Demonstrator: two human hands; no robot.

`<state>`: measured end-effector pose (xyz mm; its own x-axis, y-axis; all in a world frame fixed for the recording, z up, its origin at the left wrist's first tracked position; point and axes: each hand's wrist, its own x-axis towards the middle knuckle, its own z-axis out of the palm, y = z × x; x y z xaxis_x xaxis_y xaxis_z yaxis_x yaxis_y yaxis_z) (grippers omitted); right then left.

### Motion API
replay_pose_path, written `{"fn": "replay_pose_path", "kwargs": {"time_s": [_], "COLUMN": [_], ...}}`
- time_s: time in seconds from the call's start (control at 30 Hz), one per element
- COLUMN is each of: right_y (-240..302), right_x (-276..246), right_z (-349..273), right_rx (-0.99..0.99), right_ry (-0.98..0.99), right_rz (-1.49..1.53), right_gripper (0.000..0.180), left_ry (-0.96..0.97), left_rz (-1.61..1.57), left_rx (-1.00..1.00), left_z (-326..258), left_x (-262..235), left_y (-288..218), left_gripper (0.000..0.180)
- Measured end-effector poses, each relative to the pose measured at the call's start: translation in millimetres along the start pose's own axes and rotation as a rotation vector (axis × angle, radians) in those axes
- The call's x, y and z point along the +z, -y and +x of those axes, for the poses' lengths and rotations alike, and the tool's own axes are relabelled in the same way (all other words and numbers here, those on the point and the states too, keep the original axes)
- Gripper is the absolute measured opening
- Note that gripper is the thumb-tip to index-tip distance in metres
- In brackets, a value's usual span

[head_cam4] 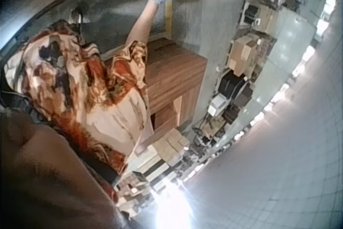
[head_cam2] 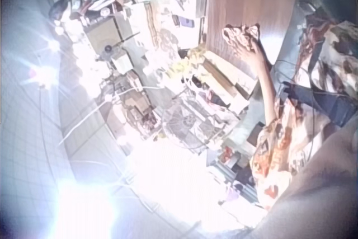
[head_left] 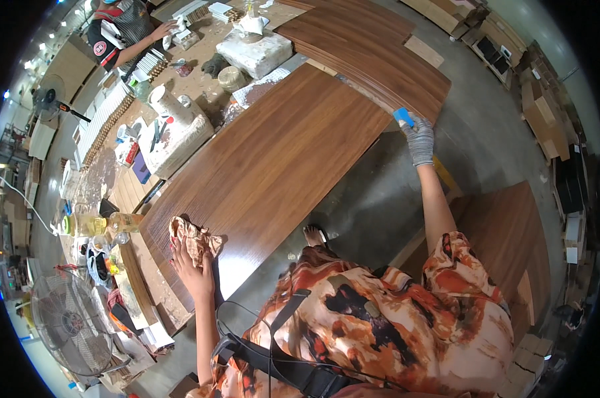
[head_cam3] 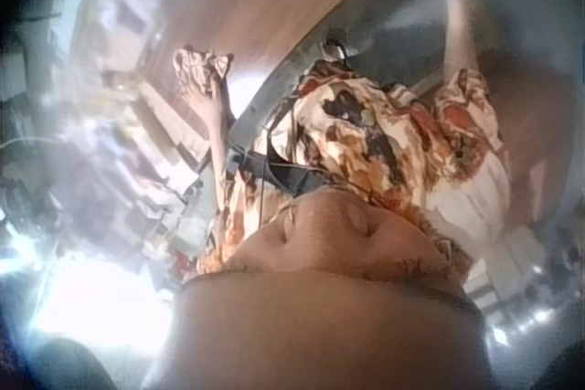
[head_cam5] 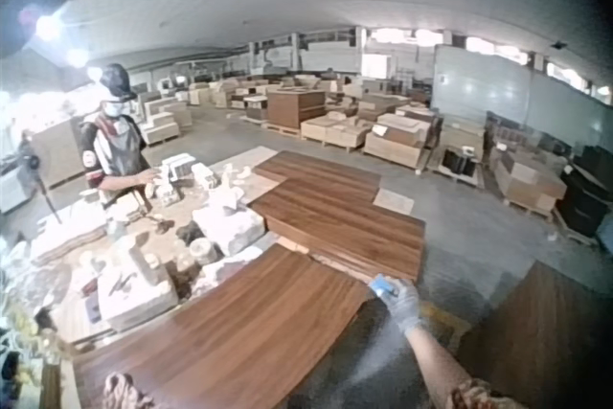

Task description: The person wipes a wooden furniture panel with a cloth and applies a small blue sponge block to the surface to clean and finish it.

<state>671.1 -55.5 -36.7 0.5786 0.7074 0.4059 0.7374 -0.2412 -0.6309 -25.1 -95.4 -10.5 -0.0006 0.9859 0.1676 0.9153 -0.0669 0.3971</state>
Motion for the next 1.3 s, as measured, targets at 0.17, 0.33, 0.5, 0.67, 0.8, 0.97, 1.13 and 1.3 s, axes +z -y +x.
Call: {"fn": "replay_pose_path", "kwargs": {"time_s": [0.17, 0.33, 0.5, 0.67, 0.8, 0.97, 1.13, 1.3], "right_y": [-11.1, -8.5, 79.8, 139.7, 148.9, 201.0, 261.7, 309.6], "right_x": [9.0, 19.9, 18.1, 11.9, 16.9, 31.6, 50.7, 81.4], "right_z": [4.0, -18.3, -100.1, -174.5, -175.6, -242.1, -325.3, -370.4], "right_rx": [0.015, -0.008, -0.068, -0.154, -0.06, -0.27, -0.368, -0.555], "right_ry": [0.034, 0.072, 0.191, 0.402, 0.234, 0.357, 0.764, 0.83], "right_rz": [0.329, 0.278, 0.244, 0.387, 0.36, 0.339, 0.587, 0.641], "right_gripper": [0.038, 0.042, 0.045, 0.043, 0.039, 0.048, 0.05, 0.054], "left_ry": [0.003, 0.005, -0.002, -0.008, -0.027, -0.025, -0.042, 0.167], "left_rz": [0.045, 0.0, 0.018, 0.022, 0.032, 0.065, 0.058, -0.147], "left_rx": [-0.007, -0.009, -0.022, 0.0, 0.024, 0.018, 0.052, 0.261], "left_z": [-2.6, 0.6, -4.4, -4.9, -2.8, -2.0, 4.6, 37.4], "left_x": [1.7, 2.1, 0.8, 8.6, 14.4, 22.1, 34.3, -2.1], "left_y": [5.3, -1.3, 4.0, 18.9, 25.0, 35.1, 56.7, 80.4], "left_gripper": [0.069, 0.069, 0.069, 0.07, 0.072, 0.071, 0.078, 0.074]}}
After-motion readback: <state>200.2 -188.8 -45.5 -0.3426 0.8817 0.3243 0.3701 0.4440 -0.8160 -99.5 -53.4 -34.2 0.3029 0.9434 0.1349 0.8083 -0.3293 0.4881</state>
